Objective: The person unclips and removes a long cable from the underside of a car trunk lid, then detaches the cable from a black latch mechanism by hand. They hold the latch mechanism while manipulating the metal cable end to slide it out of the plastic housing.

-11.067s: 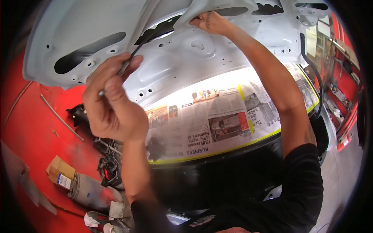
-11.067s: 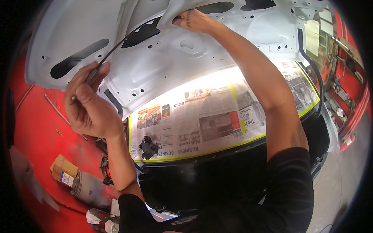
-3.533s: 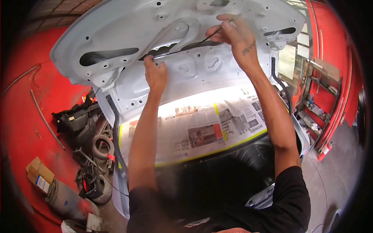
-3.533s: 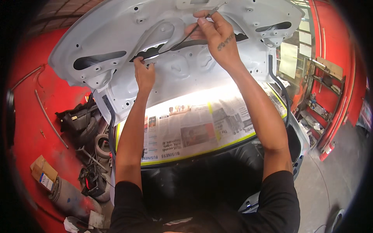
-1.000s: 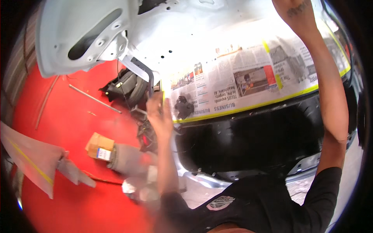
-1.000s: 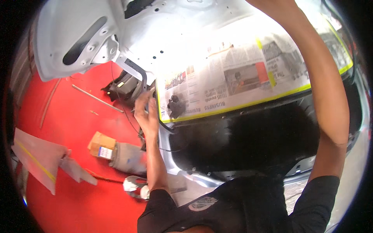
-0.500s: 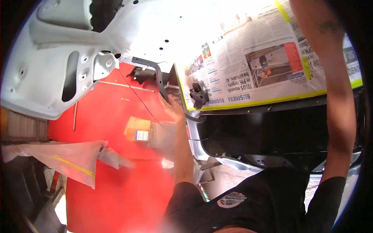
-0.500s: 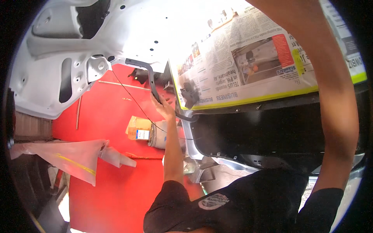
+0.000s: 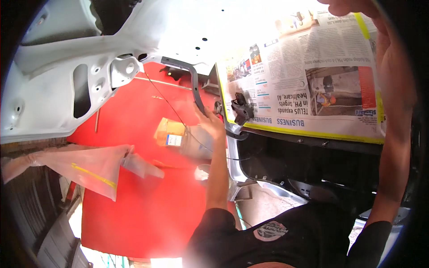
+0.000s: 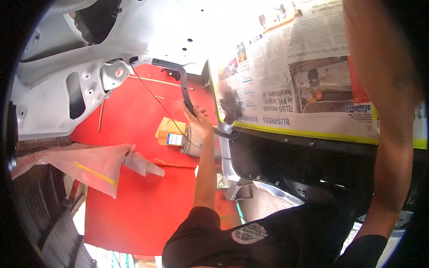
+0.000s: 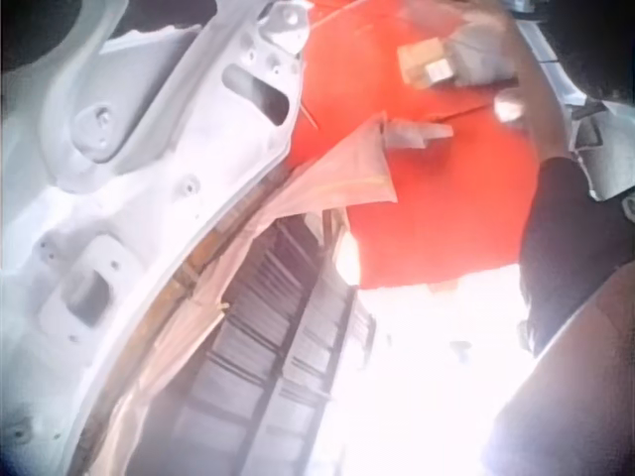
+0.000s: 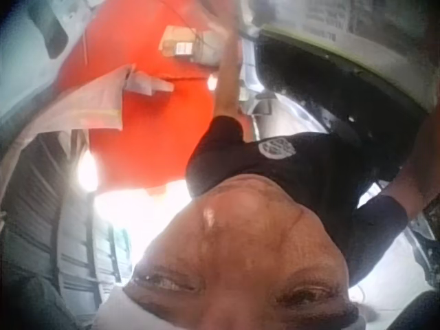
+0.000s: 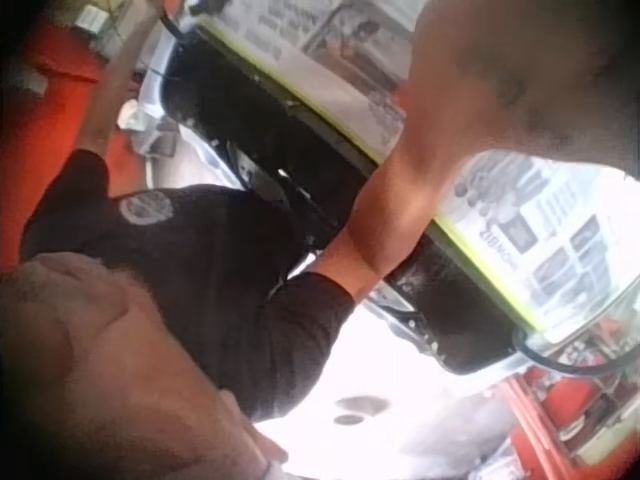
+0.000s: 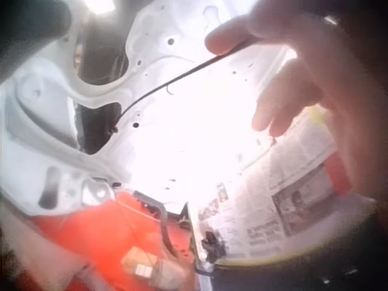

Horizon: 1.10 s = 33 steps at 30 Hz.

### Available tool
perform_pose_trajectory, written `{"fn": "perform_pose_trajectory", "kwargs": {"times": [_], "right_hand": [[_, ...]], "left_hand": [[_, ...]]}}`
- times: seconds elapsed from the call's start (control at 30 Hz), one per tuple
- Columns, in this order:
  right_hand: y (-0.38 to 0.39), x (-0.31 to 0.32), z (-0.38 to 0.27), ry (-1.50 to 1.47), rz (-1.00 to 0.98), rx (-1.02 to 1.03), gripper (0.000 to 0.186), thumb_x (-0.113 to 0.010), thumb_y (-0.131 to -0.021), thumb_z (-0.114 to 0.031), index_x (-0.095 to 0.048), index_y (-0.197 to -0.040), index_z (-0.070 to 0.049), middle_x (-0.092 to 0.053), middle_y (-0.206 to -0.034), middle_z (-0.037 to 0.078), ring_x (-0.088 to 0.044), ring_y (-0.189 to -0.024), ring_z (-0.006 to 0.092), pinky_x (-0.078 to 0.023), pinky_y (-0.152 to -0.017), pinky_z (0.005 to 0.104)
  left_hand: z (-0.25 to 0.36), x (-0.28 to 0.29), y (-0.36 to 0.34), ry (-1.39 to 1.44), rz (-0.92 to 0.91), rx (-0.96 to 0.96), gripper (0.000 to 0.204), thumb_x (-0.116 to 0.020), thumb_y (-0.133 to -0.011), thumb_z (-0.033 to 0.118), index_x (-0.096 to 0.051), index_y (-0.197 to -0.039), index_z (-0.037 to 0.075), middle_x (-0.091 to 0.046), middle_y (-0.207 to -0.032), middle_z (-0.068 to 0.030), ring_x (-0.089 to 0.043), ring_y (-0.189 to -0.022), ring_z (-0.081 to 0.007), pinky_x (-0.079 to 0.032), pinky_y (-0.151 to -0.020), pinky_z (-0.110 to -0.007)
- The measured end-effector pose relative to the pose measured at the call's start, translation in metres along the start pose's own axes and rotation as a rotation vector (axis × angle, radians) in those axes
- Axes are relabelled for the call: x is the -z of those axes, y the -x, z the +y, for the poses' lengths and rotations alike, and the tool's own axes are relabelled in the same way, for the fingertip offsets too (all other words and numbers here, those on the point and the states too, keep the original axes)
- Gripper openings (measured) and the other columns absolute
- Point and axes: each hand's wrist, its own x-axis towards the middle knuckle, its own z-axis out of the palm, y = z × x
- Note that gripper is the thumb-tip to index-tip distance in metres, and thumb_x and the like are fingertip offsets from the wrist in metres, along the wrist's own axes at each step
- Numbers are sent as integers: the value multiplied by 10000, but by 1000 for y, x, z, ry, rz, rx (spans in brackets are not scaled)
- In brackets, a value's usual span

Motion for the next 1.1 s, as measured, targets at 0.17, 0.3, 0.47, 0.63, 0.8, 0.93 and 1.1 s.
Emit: {"fn": "perform_pose_trajectory", "kwargs": {"times": [0.17, 0.3, 0.47, 0.63, 0.8, 0.93, 1.1], "right_hand": [[-8, 25, -9, 88, -19, 27, 236, -438, -1064, -153, -630, -1134, -34, -705, -1128, 104, -648, -1013, 170, -542, -861, 294], [-11, 18, -8, 97, -38, 41, 243, -427, -1066, -144, -635, -1121, -33, -705, -1153, 113, -652, -1050, 181, -545, -883, 302], [-19, 34, -12, 178, -52, 71, 253, -414, -1067, -134, -642, -1105, -32, -705, -1184, 126, -658, -1096, 194, -549, -912, 312], [-22, 22, -11, 200, -80, 95, 266, -400, -1069, -123, -648, -1089, -30, -706, -1216, 138, -663, -1142, 207, -554, -941, 321], [-35, 28, -18, 282, -87, 156, 291, -381, -1068, -101, -665, -1054, -39, -699, -1265, 142, -656, -1205, 216, -554, -969, 325], [-23, 40, -6, 143, -110, 54, 293, -391, -1070, -135, -674, -1038, -66, -666, -1345, 147, -658, -1198, 216, -552, -974, 315], [-32, 25, -25, 114, -104, -40, 277, -448, -1064, -231, -670, -1079, -67, -680, -1319, 155, -686, -1083, 216, -565, -956, 332]], "left_hand": [[13, -23, -6, 63, -13, -15, 523, -458, -1087, 171, -330, -1582, 61, -613, -1097, -139, -651, -792, -198, -549, -616, -332], [7, -15, -5, 18, 9, -56, 527, -469, -1083, 169, -331, -1579, 56, -620, -1126, -155, -656, -797, -212, -547, -626, -352], [35, -30, -2, 100, 30, -34, 520, -505, -1072, 143, -361, -1556, 17, -641, -1184, -168, -626, -766, -207, -532, -650, -351], [18, -15, 1, 73, 61, -9, 507, -537, -1053, 98, -407, -1533, 3, -652, -1233, -185, -596, -736, -198, -528, -692, -358], [5, -20, -9, -15, 148, -219, 501, -540, -1046, 87, -413, -1519, -26, -638, -1278, -240, -662, -899, -273, -540, -768, -374], [64, -24, -1, 140, -12, 158, 490, -538, -1044, 88, -423, -1496, -64, -598, -1359, -291, -642, -1151, -381, -511, -944, -419], [14, -15, 3, 36, 109, -37, 479, -535, -1040, 90, -443, -1492, -39, -590, -1374, -295, -618, -1198, -429, -479, -1002, -453]]}}
